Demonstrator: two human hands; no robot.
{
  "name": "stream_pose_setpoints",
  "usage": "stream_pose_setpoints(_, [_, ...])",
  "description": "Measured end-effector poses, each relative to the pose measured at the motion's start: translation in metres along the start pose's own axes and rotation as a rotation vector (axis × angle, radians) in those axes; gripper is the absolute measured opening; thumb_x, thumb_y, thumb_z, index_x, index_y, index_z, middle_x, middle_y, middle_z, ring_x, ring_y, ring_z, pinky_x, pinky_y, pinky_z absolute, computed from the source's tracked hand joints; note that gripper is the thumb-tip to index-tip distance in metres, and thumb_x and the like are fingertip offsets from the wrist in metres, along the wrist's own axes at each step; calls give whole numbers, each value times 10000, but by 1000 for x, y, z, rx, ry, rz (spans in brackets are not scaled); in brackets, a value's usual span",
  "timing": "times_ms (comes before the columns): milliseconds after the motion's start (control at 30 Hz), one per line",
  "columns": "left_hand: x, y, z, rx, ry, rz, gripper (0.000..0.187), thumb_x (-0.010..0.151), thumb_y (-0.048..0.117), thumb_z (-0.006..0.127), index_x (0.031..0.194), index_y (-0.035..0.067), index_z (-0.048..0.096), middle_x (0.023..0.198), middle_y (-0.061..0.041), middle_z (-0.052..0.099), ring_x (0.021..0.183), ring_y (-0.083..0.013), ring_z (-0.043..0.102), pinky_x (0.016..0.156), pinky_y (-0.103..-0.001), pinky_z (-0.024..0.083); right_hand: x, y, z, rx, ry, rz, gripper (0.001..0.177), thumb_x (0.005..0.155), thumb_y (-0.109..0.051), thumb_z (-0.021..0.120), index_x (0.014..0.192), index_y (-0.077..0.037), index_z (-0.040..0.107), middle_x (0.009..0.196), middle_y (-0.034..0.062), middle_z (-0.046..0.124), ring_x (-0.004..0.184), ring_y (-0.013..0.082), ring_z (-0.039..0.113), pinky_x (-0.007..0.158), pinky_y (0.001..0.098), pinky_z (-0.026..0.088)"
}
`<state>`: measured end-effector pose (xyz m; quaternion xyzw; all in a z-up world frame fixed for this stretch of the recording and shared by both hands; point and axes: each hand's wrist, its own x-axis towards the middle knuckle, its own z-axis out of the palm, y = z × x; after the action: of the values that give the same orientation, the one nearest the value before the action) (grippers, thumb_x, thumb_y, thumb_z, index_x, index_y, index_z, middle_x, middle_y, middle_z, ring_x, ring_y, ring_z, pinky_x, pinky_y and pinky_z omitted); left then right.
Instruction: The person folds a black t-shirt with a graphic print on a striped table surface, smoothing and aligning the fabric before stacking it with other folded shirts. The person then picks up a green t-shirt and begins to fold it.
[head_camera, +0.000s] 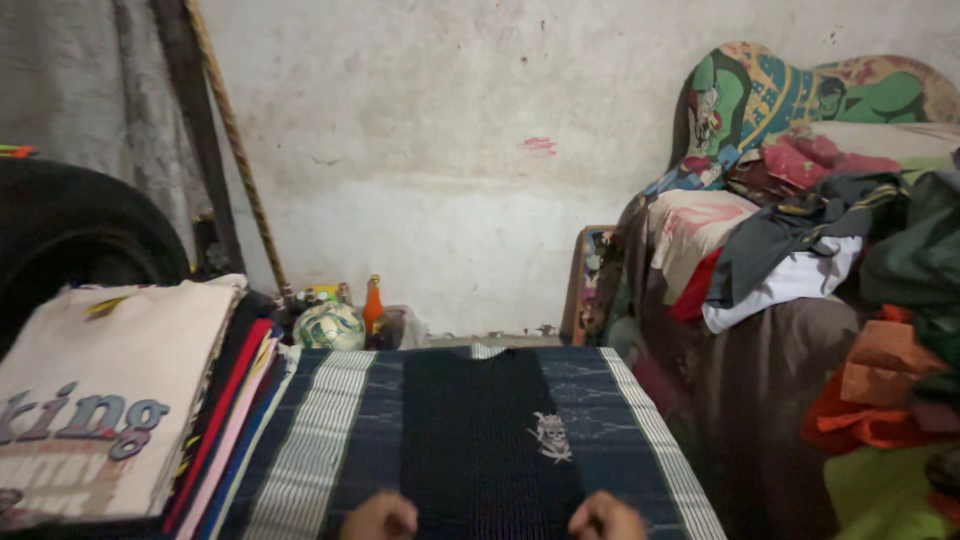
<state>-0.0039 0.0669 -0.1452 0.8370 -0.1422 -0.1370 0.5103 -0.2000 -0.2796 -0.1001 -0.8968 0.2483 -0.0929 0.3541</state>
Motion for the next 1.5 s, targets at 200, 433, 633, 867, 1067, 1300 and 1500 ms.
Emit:
stream_pose_setpoints(200, [35,-23,-4,102,55,-179,390,882,291,735,1209,107,630,1012,-96,777,960,-189,784,902,-383,621,29,2,7,-17,171,86,303,825,-276,734,1101,-153,757,958,60,788,942,170,777,919,337,587])
stream_pose_setpoints(433, [6,49,-9,385,163,-340,294,865,382,734,993,121,781,952,-70,785,988,-216,773,951,-375,584,34,-38,1,-102,161,264,346,824,-374,804,1084,-147,774,916,65,788,938,209,782,895,357,599])
stream_pose_setpoints(633, [9,49,1,258,222,-257,201,941,296,641,928,105,703,804,-99,779,789,-198,794,828,-373,619,41,-31,10,120,306,-1,227,779,-260,795,901,-100,690,738,75,802,741,178,761,724,326,604])
stream_pose_setpoints(867, [34,-12,47,66,392,-303,289,892,175,694,1144,111,568,847,-96,717,749,-183,749,770,-377,621,56,1,26,127,333,15,424,823,-203,760,1210,-162,592,632,120,753,609,187,774,616,352,585])
stream_pose_setpoints(1067, [73,-68,42,141,169,-297,399,864,299,727,1161,99,551,886,-97,704,799,-194,747,807,-382,614,71,26,18,56,40,162,571,806,-249,843,1285,-196,539,649,139,790,629,203,794,652,347,605])
stream_pose_setpoints(1300, [87,-53,29,347,110,-293,552,832,445,765,1181,86,532,932,-97,688,858,-207,744,849,-389,606,108,-31,4,-148,53,83,524,813,-381,801,1237,-146,602,838,84,804,817,213,810,794,364,627])
stream_pose_setpoints(1500, [106,33,-10,227,170,-226,567,873,410,743,1317,86,606,1152,-176,743,1090,-304,727,964,-396,559,135,-104,0,-271,57,59,512,842,-392,783,1245,-125,613,1154,126,699,1144,298,659,996,416,523])
